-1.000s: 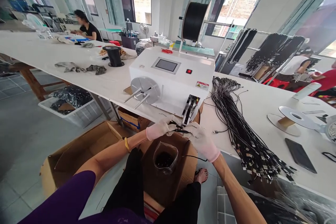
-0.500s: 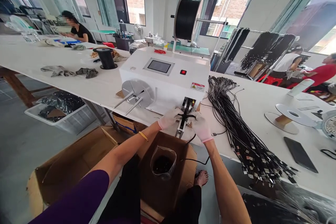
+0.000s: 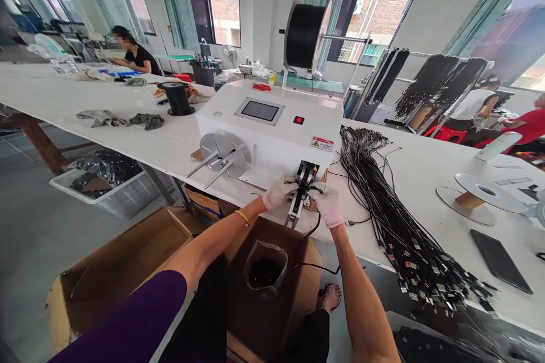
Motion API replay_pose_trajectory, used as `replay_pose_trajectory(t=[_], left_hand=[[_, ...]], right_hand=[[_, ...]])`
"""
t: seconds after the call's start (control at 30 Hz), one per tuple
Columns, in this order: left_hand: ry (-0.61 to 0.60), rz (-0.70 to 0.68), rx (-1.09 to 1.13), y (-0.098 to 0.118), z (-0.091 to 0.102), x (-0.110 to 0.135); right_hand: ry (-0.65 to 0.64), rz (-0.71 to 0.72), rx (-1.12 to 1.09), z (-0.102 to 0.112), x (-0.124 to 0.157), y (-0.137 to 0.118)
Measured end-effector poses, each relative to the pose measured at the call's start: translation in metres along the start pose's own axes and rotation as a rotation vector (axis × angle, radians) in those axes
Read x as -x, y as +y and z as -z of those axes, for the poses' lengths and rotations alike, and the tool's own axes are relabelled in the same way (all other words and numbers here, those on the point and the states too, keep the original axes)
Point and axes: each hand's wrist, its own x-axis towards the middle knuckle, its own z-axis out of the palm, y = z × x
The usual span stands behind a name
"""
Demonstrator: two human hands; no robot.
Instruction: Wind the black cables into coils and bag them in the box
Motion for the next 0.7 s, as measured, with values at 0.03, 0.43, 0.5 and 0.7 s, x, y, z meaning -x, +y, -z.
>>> replay_pose_trajectory(t=[0.03, 0.43, 0.5, 0.7], left_hand=[[0.016, -0.018, -0.033, 0.0, 0.0, 0.0], [0.095, -0.35, -0.468, 0.002, 0.003, 0.004], [0.12, -0.344, -0.453, 0.011, 0.001, 0.008], [0.08, -0.346, -0.352, 0.046, 0.003, 0.061]], right_hand=[[-0.003, -0.03, -0.048, 0.0, -0.002, 0.0], [0.021, -0.148, -0.241, -0.011, 0.008, -0.003], [0.001, -0.18, -0.273, -0.011, 0.012, -0.011], [-0.018, -0.203, -0.374, -0.015, 0.053, -0.046]])
